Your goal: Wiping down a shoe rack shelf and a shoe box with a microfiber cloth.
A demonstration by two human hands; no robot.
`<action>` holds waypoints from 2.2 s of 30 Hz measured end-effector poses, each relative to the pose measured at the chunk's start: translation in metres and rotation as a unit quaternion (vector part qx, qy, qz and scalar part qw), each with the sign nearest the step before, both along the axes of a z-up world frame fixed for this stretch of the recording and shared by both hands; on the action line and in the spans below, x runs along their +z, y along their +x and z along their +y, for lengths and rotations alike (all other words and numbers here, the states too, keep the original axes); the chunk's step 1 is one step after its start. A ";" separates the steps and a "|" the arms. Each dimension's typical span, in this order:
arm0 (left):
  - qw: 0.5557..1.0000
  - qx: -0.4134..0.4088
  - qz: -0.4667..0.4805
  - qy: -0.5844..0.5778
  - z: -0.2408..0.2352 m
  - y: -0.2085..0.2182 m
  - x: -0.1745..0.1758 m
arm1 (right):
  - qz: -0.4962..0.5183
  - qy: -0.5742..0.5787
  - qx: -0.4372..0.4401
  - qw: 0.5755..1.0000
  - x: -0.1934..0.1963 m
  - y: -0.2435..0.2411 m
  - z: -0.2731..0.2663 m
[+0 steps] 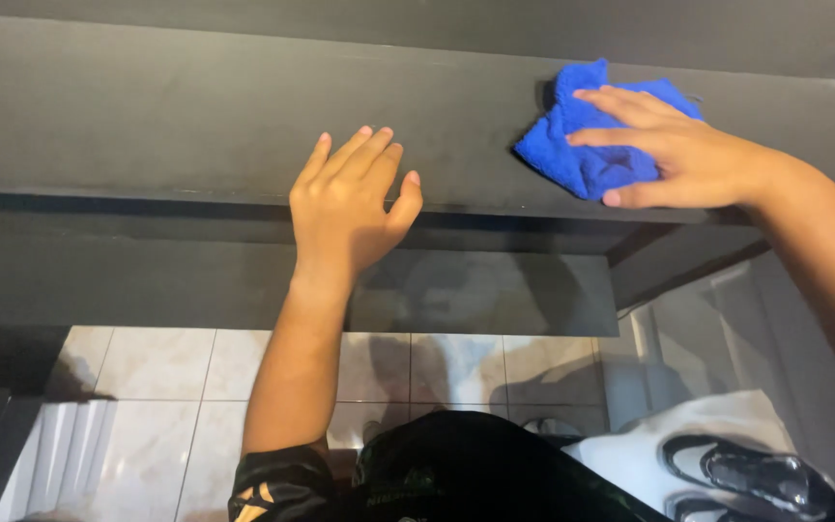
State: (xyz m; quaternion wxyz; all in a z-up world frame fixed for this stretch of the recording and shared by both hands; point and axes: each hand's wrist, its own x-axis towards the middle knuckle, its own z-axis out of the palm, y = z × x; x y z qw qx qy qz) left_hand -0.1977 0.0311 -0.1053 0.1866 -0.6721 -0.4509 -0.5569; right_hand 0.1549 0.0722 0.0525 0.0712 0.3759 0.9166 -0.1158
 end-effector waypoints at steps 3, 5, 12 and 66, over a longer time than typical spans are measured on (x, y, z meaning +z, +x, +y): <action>0.999 -0.009 0.026 0.022 -0.011 -0.010 0.005 | -0.015 -0.021 0.015 1.000 -0.006 -0.002 0.009; 1.000 0.000 0.028 -0.003 -0.017 -0.020 0.007 | -0.014 -0.021 0.053 0.998 -0.008 -0.030 0.013; 0.997 0.048 -0.005 -0.055 -0.028 -0.069 -0.005 | -0.030 -0.018 0.171 0.985 -0.029 -0.147 0.030; 0.997 -0.075 -0.016 -0.002 -0.005 -0.168 -0.045 | 0.056 0.024 0.198 0.978 -0.037 -0.152 0.030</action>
